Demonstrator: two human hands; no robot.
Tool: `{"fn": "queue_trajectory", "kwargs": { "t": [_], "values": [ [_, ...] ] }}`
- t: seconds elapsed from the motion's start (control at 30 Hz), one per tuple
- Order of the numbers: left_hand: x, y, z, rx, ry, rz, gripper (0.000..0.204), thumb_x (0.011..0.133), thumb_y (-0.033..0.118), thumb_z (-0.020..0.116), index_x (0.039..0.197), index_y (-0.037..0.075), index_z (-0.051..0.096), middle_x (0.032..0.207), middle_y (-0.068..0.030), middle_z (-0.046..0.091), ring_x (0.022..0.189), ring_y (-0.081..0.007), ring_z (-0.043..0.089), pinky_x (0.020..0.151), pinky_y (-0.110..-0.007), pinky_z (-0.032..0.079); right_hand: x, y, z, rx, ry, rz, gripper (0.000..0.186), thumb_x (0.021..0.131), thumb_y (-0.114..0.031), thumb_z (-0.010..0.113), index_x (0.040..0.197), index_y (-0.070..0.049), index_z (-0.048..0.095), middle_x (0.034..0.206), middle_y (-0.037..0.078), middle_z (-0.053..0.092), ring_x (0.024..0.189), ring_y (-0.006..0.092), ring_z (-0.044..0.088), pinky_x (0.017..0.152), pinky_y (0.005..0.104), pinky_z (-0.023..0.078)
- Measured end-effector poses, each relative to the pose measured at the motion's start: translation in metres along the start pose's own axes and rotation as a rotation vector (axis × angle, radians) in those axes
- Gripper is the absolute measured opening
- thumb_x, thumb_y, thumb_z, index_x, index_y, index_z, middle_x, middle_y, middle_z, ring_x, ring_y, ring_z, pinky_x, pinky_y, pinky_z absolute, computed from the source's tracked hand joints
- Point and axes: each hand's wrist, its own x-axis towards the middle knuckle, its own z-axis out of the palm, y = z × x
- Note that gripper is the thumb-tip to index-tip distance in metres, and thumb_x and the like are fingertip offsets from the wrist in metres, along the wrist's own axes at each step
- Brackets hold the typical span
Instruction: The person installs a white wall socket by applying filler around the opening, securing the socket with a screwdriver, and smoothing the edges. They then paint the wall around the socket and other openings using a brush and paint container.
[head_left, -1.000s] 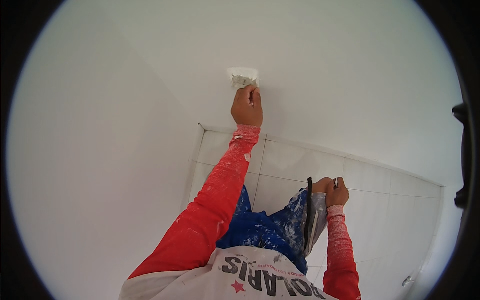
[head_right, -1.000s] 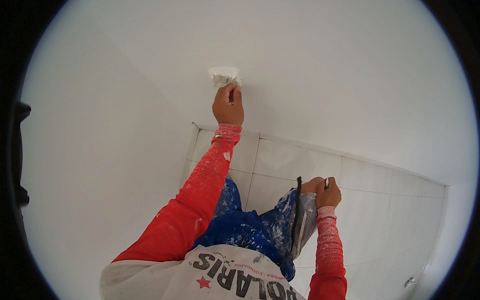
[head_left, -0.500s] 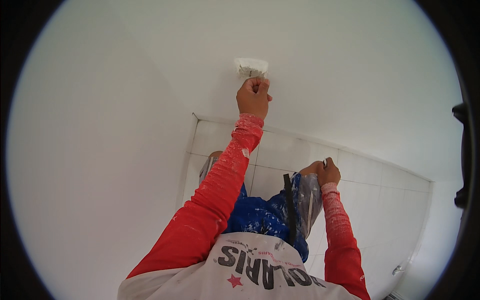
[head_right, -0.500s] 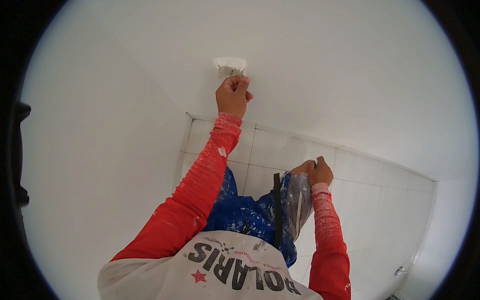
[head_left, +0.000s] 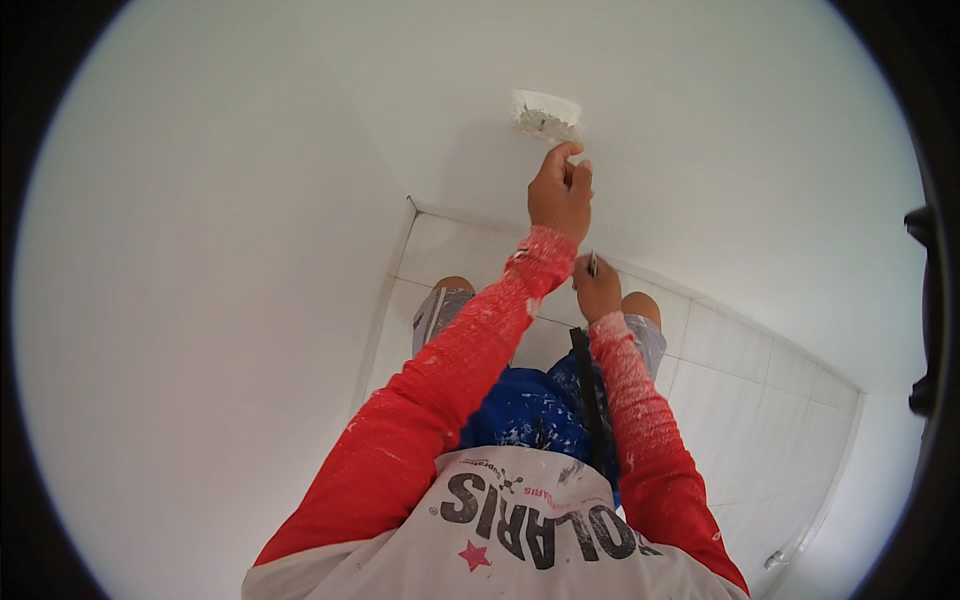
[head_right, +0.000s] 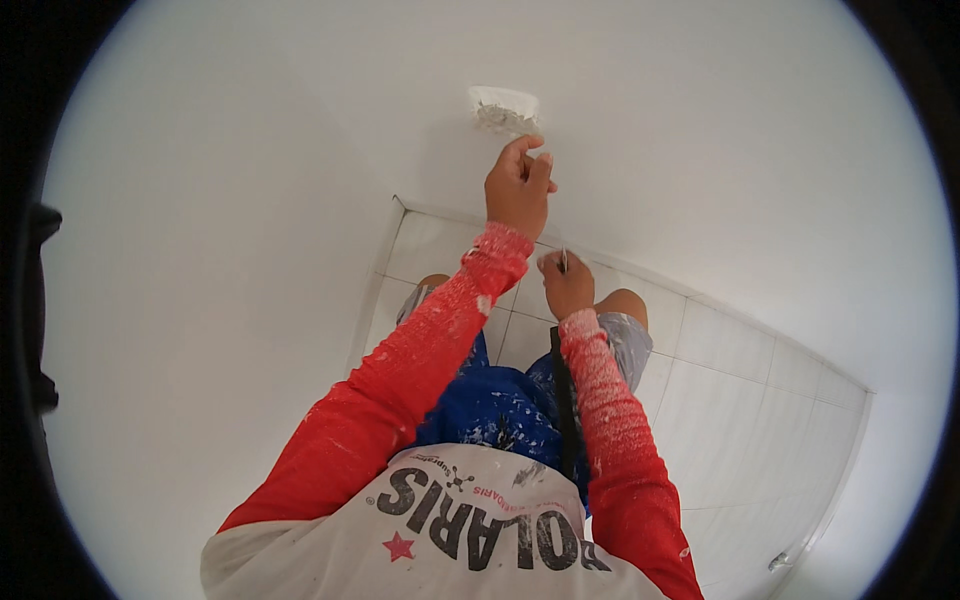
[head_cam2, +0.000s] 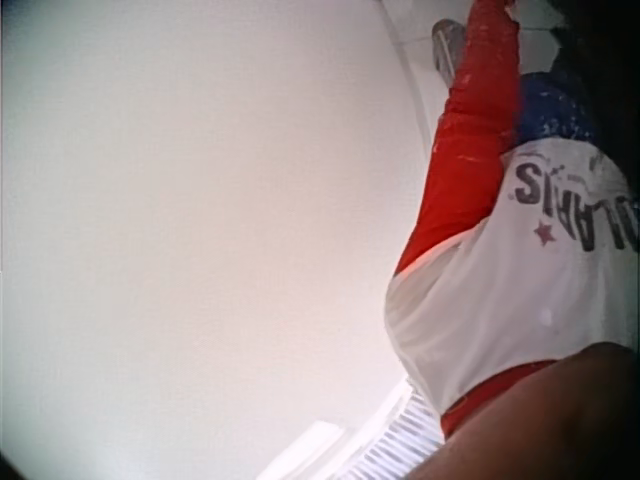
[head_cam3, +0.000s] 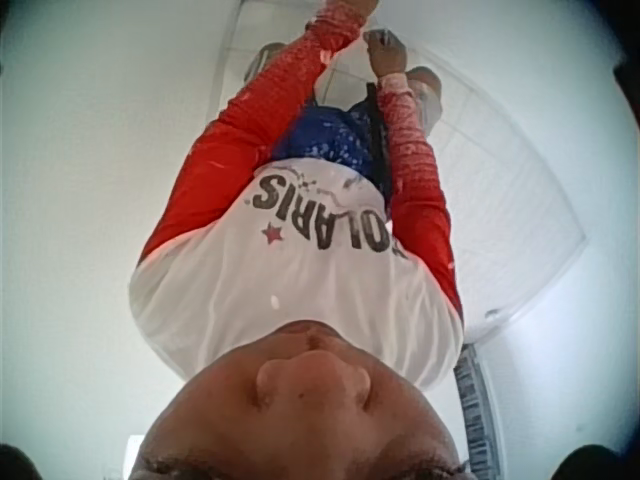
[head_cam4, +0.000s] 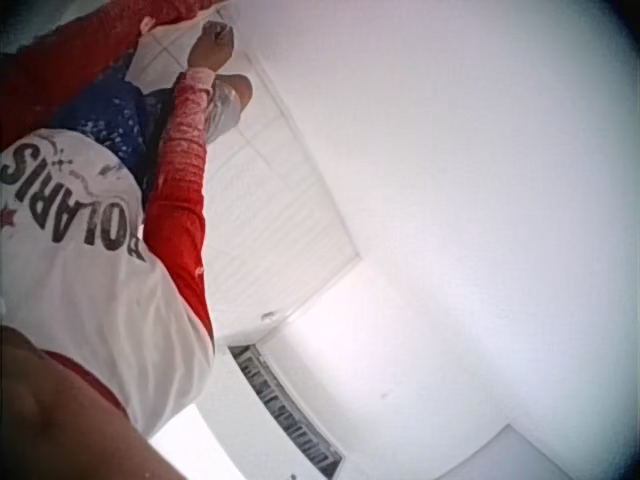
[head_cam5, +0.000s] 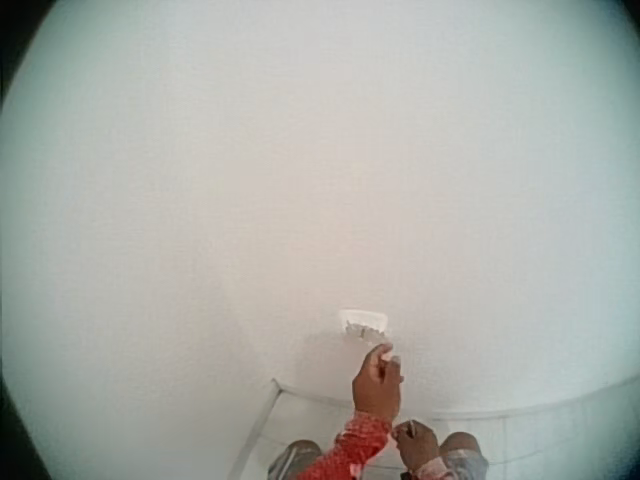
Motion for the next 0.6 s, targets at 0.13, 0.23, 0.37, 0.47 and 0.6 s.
{"fn": "queue_trajectory", "kwargs": {
  "t": [0.13, 0.23, 0.37, 0.47, 0.6],
  "values": [
    [-0.010, 0.001, -0.040, -0.005, 0.068, 0.112, 0.022, 0.098, 0.021, 0.065, 0.100, -0.001, 0.065, 0.076, -0.0034, 0.064, 0.065, -0.0112, 0.063, 0.058, -0.025, 0.051, -0.058, 0.048, 0.006, 0.188, -0.152, 0.218, 0.019, 0.089, -0.019, 0.063, 0.086, -0.002, 0.070, 0.070, 0.005, 0.065, 0.062, 0.0133, 0.061, 0.059, 0.0297, 0.047],
    [0.012, 0.011, -0.053, 0.052, 0.009, -0.097, 0.033, 0.100, 0.030, 0.062, 0.091, -0.001, 0.066, 0.078, -0.0047, 0.066, 0.067, -0.0123, 0.064, 0.060, -0.024, 0.051, -0.083, 0.076, 0.022, 0.279, -0.213, 0.305, 0.017, 0.090, -0.019, 0.066, 0.088, -0.003, 0.069, 0.070, 0.002, 0.063, 0.060, 0.0106, 0.058, 0.057, 0.0274, 0.046],
    [0.047, 0.020, -0.049, 0.127, -0.181, -0.294, 0.033, 0.100, 0.030, 0.061, 0.089, 0.000, 0.065, 0.072, -0.0035, 0.063, 0.062, -0.0125, 0.063, 0.059, -0.025, 0.051, -0.088, 0.089, 0.039, 0.302, -0.266, 0.299, 0.018, 0.090, -0.020, 0.067, 0.089, -0.002, 0.068, 0.070, 0.002, 0.063, 0.059, 0.0108, 0.057, 0.057, 0.0276, 0.047],
    [0.056, 0.009, -0.048, 0.061, -0.200, -0.284, 0.031, 0.100, 0.028, 0.060, 0.087, 0.001, 0.065, 0.067, -0.0029, 0.062, 0.059, -0.0123, 0.061, 0.058, -0.026, 0.050, -0.084, 0.091, 0.041, 0.251, -0.246, 0.291, 0.019, 0.090, -0.021, 0.067, 0.089, -0.002, 0.068, 0.069, 0.002, 0.063, 0.059, 0.0110, 0.057, 0.058, 0.0278, 0.047],
    [0.059, -0.022, -0.053, 0.044, -0.231, -0.154, 0.030, 0.101, 0.026, 0.058, 0.083, 0.001, 0.062, 0.062, -0.0021, 0.059, 0.055, -0.0108, 0.057, 0.054, -0.027, 0.047, -0.085, 0.093, 0.041, 0.233, -0.223, 0.308, 0.019, 0.090, -0.021, 0.068, 0.088, -0.002, 0.068, 0.069, 0.002, 0.063, 0.059, 0.0113, 0.058, 0.058, 0.0285, 0.048]
  ]
}}
